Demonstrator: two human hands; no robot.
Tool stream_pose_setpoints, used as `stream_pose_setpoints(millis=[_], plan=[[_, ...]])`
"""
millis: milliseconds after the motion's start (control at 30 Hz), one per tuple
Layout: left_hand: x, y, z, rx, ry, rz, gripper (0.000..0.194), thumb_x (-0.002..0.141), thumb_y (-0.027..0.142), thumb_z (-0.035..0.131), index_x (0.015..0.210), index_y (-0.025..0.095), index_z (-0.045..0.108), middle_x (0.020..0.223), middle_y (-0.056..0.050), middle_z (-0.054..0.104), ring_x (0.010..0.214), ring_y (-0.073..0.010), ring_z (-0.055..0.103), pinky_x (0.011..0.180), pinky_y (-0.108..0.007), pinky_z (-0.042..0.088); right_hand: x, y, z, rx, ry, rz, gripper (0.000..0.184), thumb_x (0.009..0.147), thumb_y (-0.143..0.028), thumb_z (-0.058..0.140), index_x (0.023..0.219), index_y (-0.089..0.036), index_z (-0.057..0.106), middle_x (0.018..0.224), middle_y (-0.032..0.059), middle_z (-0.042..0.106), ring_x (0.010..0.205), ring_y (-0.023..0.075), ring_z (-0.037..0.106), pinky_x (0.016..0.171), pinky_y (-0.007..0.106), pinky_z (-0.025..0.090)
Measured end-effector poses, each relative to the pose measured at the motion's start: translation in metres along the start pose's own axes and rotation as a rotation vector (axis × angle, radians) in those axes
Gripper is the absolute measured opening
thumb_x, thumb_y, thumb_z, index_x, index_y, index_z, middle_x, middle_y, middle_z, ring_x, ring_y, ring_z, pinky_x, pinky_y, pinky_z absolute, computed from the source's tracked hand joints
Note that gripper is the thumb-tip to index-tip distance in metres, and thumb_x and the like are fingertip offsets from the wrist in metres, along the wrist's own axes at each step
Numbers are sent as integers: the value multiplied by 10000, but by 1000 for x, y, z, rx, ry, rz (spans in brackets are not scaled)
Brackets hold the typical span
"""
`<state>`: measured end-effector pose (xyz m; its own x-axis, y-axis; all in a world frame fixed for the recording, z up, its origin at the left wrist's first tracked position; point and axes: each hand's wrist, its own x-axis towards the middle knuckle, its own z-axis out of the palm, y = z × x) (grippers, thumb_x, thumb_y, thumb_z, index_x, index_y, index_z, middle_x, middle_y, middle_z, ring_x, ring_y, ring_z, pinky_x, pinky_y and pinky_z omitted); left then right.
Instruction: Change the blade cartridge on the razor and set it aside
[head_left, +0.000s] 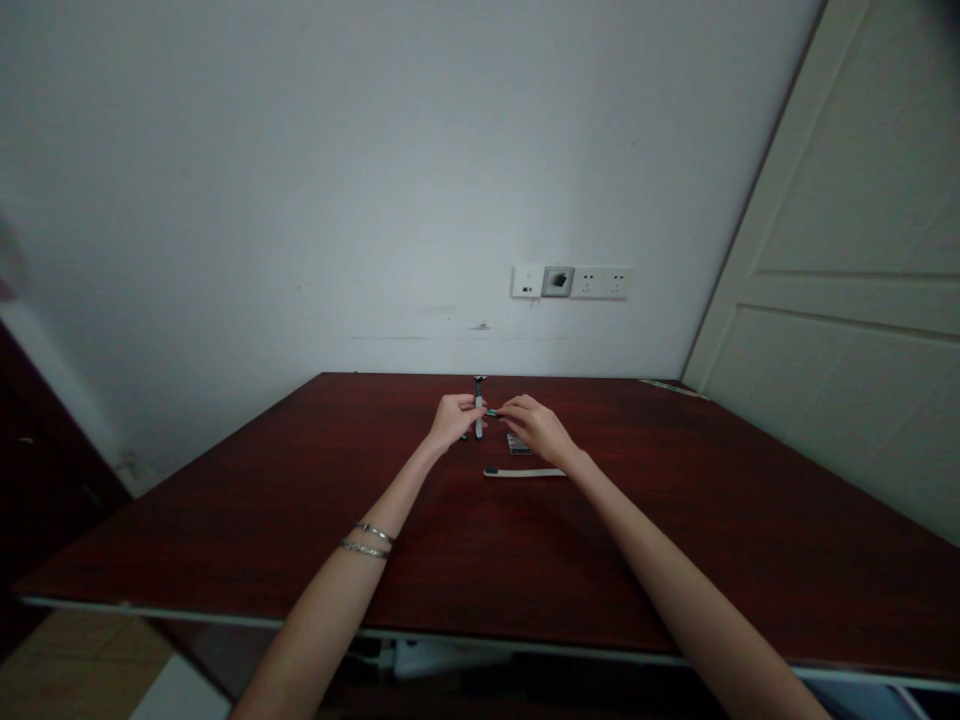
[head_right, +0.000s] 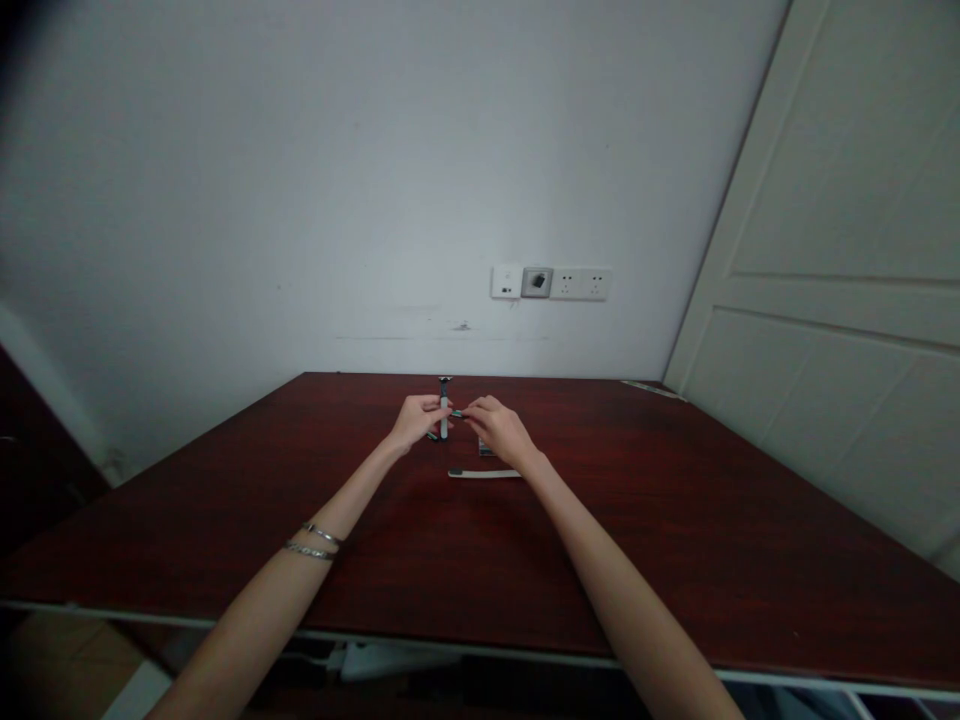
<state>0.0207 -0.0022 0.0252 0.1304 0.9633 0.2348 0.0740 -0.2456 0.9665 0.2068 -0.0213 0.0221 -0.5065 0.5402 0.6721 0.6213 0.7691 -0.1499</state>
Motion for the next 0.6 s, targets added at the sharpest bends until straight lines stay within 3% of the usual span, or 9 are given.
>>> stream_pose_setpoints(millis=[133, 233, 367, 467, 600], plan=[[-1, 3, -3, -28, -11, -1, 226, 673, 218, 678, 855, 92, 635, 758, -85, 681, 571, -157, 651, 414, -172, 444, 0, 0, 2, -11, 29, -22, 248, 882, -231, 456, 1034, -207, 651, 982, 96, 617, 928, 197, 540, 794, 315, 459], [0, 6, -9, -67, 18, 20, 312, 656, 274, 700, 906, 97, 637, 825, -94, 684, 628, -167, 662, 458, -183, 470, 3, 1, 4, 89, 132, 3, 216, 862, -243, 491, 966, -196, 675, 921, 87, 642, 880, 194, 567, 780, 315, 465], [3, 9, -16, -60, 79, 62, 342, 639, 289, 708, 911, 97, 631, 816, -91, 681, 643, -169, 660, 479, -193, 477, 10, 7, 4, 329, 291, 236, 206, 822, -273, 531, 878, -158, 691, 846, 77, 679, 757, 184, 609, 685, 287, 481], [3, 9, -17, 18, 82, 75, 274, 637, 276, 701, 837, 104, 625, 759, -71, 675, 612, -162, 649, 463, -199, 463, 19, 12, 2, 474, 328, 417, 261, 792, -324, 544, 881, -126, 691, 772, 75, 689, 612, 166, 595, 572, 266, 477], [-1, 3, -14, 188, 47, 147, 207, 638, 265, 695, 743, 122, 588, 665, -38, 653, 589, -162, 631, 484, -227, 457, 29, 15, 1, 580, 320, 463, 295, 754, -349, 560, 873, -112, 692, 779, 76, 694, 552, 145, 571, 519, 248, 469]])
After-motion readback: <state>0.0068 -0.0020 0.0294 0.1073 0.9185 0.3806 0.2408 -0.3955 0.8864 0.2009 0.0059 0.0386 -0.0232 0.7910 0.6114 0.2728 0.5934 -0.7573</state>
